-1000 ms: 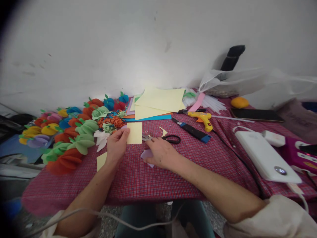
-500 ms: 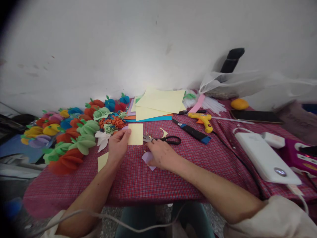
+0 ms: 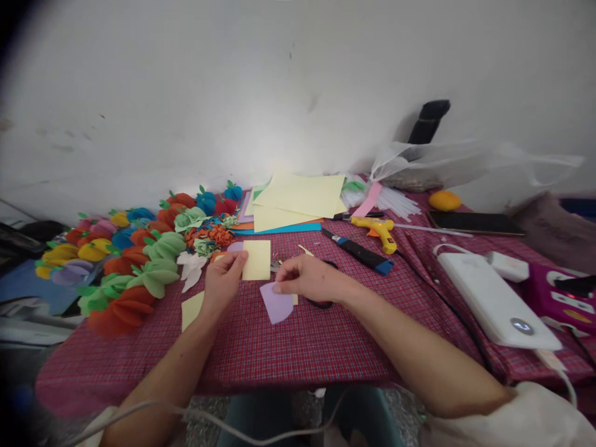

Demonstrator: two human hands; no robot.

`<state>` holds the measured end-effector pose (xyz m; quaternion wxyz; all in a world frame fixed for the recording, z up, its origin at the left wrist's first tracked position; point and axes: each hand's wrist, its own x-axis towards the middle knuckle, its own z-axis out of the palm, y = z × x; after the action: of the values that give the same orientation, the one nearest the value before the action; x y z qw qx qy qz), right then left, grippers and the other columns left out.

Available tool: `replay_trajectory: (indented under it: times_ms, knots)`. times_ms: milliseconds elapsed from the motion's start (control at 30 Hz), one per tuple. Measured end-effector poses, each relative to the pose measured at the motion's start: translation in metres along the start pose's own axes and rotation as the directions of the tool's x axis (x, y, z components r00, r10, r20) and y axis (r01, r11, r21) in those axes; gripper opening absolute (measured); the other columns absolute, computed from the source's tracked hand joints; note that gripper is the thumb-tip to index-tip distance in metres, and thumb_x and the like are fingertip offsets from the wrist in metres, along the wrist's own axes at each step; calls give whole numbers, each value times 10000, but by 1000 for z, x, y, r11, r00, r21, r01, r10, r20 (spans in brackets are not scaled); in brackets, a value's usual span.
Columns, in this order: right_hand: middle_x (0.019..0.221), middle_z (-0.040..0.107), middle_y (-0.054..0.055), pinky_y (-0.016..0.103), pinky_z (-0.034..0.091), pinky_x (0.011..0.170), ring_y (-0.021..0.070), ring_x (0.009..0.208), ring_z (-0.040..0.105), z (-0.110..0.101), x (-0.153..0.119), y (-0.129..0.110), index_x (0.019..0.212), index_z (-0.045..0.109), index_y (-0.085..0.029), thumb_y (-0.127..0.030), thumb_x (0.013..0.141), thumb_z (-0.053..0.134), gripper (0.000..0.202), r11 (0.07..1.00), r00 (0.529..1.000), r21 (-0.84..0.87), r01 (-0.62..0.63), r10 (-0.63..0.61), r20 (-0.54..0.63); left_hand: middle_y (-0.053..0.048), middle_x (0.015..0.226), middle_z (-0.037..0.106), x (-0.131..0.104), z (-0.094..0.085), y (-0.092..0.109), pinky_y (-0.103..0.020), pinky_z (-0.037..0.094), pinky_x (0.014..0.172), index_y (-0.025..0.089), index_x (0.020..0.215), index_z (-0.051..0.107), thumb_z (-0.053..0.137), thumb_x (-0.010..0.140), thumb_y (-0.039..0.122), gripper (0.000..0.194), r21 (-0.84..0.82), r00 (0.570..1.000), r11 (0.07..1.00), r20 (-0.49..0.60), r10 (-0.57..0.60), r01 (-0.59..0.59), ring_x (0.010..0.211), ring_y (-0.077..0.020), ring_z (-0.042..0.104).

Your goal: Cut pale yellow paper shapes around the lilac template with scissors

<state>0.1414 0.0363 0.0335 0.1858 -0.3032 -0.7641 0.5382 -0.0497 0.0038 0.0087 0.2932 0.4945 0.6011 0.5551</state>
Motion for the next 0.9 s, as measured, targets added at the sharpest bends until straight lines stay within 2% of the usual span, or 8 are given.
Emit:
replay_trajectory:
  times_ms: [100, 200, 267, 333, 433, 600, 900]
  knots:
    - [632, 579, -25, 214, 406, 553, 97, 568, 511, -5, 0, -6, 700, 589, -176, -319, 695, 595, 143, 988, 981, 151, 16, 14, -192, 0, 673, 621, -3, 3, 0, -215, 409, 551, 144, 834, 654, 522, 732, 404, 309, 26, 998, 1000, 60, -9, 7, 601, -124, 525]
    - [667, 577, -13, 215, 408, 547, 97, 580, 512, -5, 4, -3, 701, 586, -164, -333, 680, 612, 172, 990, 922, 137, 29, 26, -386, -5, 680, 635, -7, 8, 1, -222, 420, 563, 143, 823, 659, 525, 732, 399, 303, 1, 991, 1000, 135, -24, 24, 612, -131, 540]
    - [741, 591, 8, 220, 418, 574, 106, 631, 529, -5, 7, 2, 702, 596, -157, -322, 673, 621, 169, 994, 892, 103, 44, 7, -452, -1, 681, 641, -9, 10, 3, -222, 422, 562, 147, 811, 664, 523, 735, 393, 294, -21, 983, 999, 183, -31, 35, 606, -128, 542]
    - [787, 602, 24, 226, 425, 594, 113, 665, 541, -3, 10, 8, 697, 597, -152, -311, 679, 616, 161, 992, 891, 110, 56, 0, -454, 2, 688, 644, -12, 12, 6, -220, 422, 563, 149, 815, 668, 522, 739, 384, 287, -39, 974, 998, 223, -37, 46, 609, -126, 541]
    - [706, 604, 14, 222, 418, 558, 106, 602, 530, 1, 13, 12, 690, 588, -150, -310, 690, 601, 160, 988, 905, 149, 37, 30, -424, 0, 706, 646, -14, 13, 9, -225, 424, 585, 148, 845, 669, 512, 750, 371, 288, -63, 963, 996, 266, -39, 57, 629, -126, 537]
    - [630, 594, -2, 214, 406, 518, 101, 545, 516, 7, 16, 14, 674, 588, -153, -318, 682, 597, 166, 991, 882, 133, 10, 54, -468, -2, 682, 627, -17, 14, 11, -223, 407, 590, 135, 829, 673, 478, 776, 359, 302, -57, 949, 998, 314, -10, 30, 626, -123, 516]
    - [648, 600, 8, 209, 417, 513, 107, 560, 523, 7, 16, 17, 670, 587, -154, -310, 694, 582, 159, 998, 871, 61, 6, 25, -490, -12, 682, 625, -18, 17, 11, -226, 414, 573, 133, 859, 667, 484, 768, 372, 314, -76, 947, 996, 321, -18, 45, 619, -128, 521]
